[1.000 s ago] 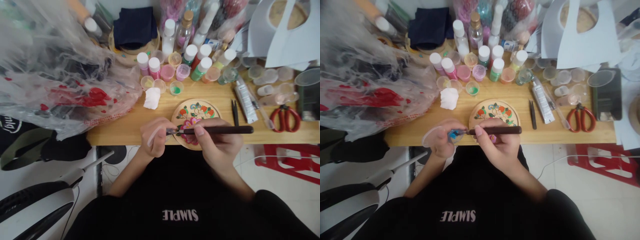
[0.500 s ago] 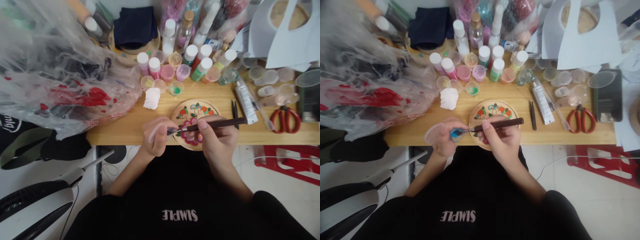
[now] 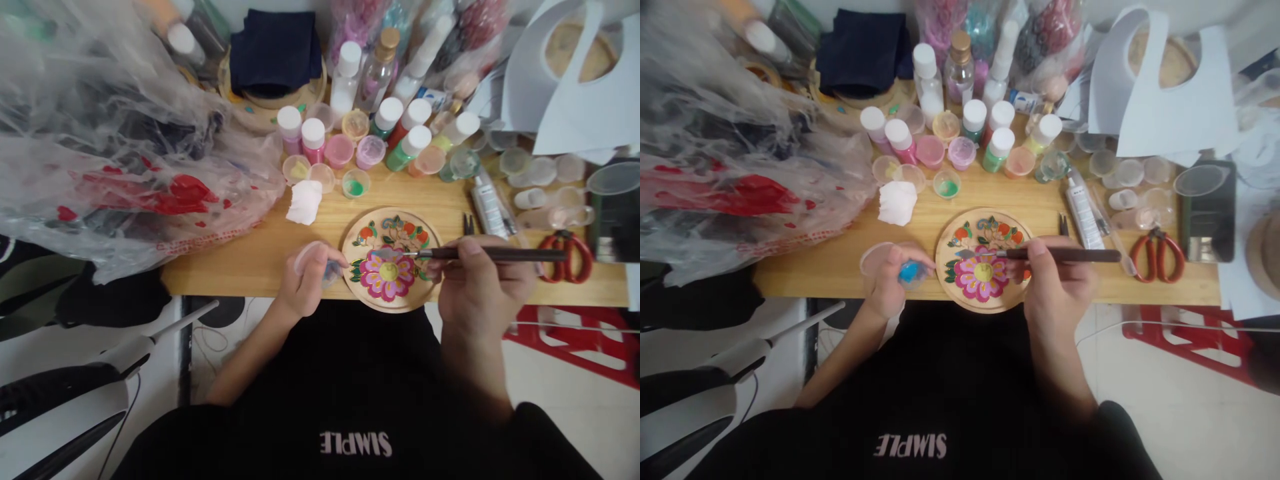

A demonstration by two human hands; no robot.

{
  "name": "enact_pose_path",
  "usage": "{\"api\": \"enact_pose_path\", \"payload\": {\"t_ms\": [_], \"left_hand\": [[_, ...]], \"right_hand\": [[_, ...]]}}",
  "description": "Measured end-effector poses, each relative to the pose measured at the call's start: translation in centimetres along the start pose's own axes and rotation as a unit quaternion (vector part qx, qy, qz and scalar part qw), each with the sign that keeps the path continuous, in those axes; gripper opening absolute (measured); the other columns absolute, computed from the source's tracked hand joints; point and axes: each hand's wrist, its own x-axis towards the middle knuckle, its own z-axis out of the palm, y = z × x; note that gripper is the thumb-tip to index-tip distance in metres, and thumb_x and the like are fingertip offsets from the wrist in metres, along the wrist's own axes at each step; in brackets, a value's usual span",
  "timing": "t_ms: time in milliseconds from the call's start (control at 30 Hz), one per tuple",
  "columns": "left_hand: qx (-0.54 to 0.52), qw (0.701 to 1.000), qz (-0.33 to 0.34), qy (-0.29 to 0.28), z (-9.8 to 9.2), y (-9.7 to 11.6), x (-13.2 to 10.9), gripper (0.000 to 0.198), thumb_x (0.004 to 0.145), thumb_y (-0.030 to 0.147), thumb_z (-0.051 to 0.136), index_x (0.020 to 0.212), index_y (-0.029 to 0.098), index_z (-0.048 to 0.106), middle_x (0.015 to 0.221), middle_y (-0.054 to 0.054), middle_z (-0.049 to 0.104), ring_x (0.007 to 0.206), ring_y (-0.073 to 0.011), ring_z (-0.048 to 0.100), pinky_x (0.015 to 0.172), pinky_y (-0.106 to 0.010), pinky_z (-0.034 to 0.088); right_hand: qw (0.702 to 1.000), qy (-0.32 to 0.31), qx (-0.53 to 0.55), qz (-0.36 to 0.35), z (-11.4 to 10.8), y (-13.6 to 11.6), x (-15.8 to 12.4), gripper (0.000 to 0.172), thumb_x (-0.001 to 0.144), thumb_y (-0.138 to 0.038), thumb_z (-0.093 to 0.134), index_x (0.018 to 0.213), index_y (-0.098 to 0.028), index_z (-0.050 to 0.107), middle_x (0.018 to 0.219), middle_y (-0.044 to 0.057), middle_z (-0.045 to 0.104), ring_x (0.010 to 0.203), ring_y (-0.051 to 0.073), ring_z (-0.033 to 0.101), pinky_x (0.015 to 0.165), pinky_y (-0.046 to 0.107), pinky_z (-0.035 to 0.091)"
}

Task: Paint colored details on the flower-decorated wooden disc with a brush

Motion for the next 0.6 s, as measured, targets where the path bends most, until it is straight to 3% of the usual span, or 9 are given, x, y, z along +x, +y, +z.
{"api": "enact_pose_path", "payload": {"t_ms": [100,367,600], "left_hand": [[-0.009,0.999,-0.029,-0.01,-0.25,0.09,0.1,0.065,0.109,0.054,0.038,0.07,0.018,0.074,0.063,-0.005,0.071,0.057,-0.0122,0.066,0.053,-0.026,0.048],[-0.028,0.999,-0.034,-0.006,-0.45,-0.2,0.17,0.065,0.108,0.056,0.039,0.07,0.017,0.075,0.062,-0.005,0.071,0.056,-0.0116,0.064,0.053,-0.025,0.048],[-0.04,0.998,-0.039,-0.01,-0.45,-0.34,0.03,0.065,0.108,0.058,0.038,0.072,0.017,0.074,0.063,-0.004,0.07,0.056,-0.0117,0.063,0.055,-0.026,0.049]], "right_hand": [[0.997,0.017,-0.07,-0.038,-0.15,-0.14,0.15,0.016,0.08,-0.025,0.084,0.072,-0.016,0.073,0.058,-0.002,0.069,0.042,0.012,0.061,0.039,0.024,0.046],[0.986,-0.035,-0.145,-0.076,0.32,0.05,-0.36,0.012,0.084,-0.023,0.081,0.076,-0.017,0.074,0.064,-0.001,0.073,0.053,0.014,0.071,0.05,0.025,0.057],[0.978,-0.054,-0.179,-0.094,-0.04,-0.02,-0.44,0.007,0.083,-0.021,0.081,0.079,-0.02,0.075,0.069,-0.002,0.074,0.059,0.014,0.074,0.052,0.022,0.057]]}}
